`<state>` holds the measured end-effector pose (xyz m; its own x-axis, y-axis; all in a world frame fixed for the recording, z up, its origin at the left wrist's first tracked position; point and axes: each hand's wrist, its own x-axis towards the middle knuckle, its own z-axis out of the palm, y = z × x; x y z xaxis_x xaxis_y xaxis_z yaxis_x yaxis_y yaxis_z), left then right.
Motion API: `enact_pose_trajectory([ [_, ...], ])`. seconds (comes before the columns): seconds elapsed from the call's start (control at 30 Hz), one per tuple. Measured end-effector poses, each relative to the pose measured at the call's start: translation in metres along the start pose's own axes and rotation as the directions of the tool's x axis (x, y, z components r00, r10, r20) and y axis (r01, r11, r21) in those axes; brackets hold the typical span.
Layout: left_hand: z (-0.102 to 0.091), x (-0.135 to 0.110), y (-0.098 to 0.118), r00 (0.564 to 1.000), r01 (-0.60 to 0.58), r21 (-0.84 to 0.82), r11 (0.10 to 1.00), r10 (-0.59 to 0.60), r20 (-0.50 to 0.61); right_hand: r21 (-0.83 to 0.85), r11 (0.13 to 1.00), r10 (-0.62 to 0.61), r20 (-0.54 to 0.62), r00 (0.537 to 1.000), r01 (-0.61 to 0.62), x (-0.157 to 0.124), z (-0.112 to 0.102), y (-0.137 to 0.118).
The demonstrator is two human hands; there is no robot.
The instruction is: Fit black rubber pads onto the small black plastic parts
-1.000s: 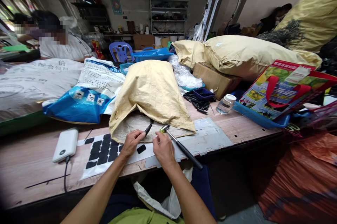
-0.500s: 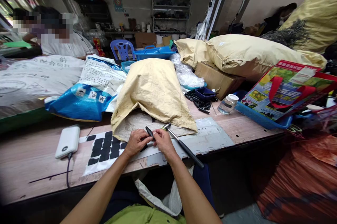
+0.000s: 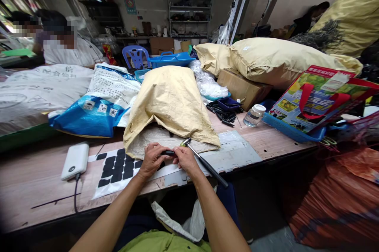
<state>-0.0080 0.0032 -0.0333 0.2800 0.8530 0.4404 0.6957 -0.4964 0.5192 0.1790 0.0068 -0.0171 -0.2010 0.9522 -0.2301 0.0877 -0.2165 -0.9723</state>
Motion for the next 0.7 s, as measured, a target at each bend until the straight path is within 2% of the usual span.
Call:
enact_pose_trajectory([
  [0.17, 0.0, 0.0, -0.002, 0.999, 0.046, -0.039, 0.998, -0.046, 0.015, -0.084, 0.995, -0.053, 0.064, 0.997, 0.058, -0.004, -0.006, 0.001],
  [0.33, -0.002, 0.001, -0.001, 0.998, 0.067, -0.062, 0.996, -0.066, 0.021, -0.203, 0.96, -0.169, 0.126, 0.978, 0.192, -0.016, -0.007, -0.003],
  [0.4, -0.003, 0.001, -0.001, 0.998, 0.063, -0.062, 0.996, -0.061, 0.027, -0.32, 0.907, -0.255, 0.102, 0.962, 0.275, -0.019, -0.004, -0.003],
  [0.5, -0.003, 0.001, 0.0, 0.998, 0.05, -0.067, 0.997, -0.048, 0.037, -0.515, 0.778, -0.377, 0.077, 0.923, 0.36, -0.02, 0.001, -0.002],
  [0.7, 0.0, -0.002, -0.003, 0.998, -0.035, -0.048, 0.998, 0.037, 0.042, -0.651, 0.627, -0.521, 0.059, 0.851, 0.429, -0.019, 0.007, 0.006],
])
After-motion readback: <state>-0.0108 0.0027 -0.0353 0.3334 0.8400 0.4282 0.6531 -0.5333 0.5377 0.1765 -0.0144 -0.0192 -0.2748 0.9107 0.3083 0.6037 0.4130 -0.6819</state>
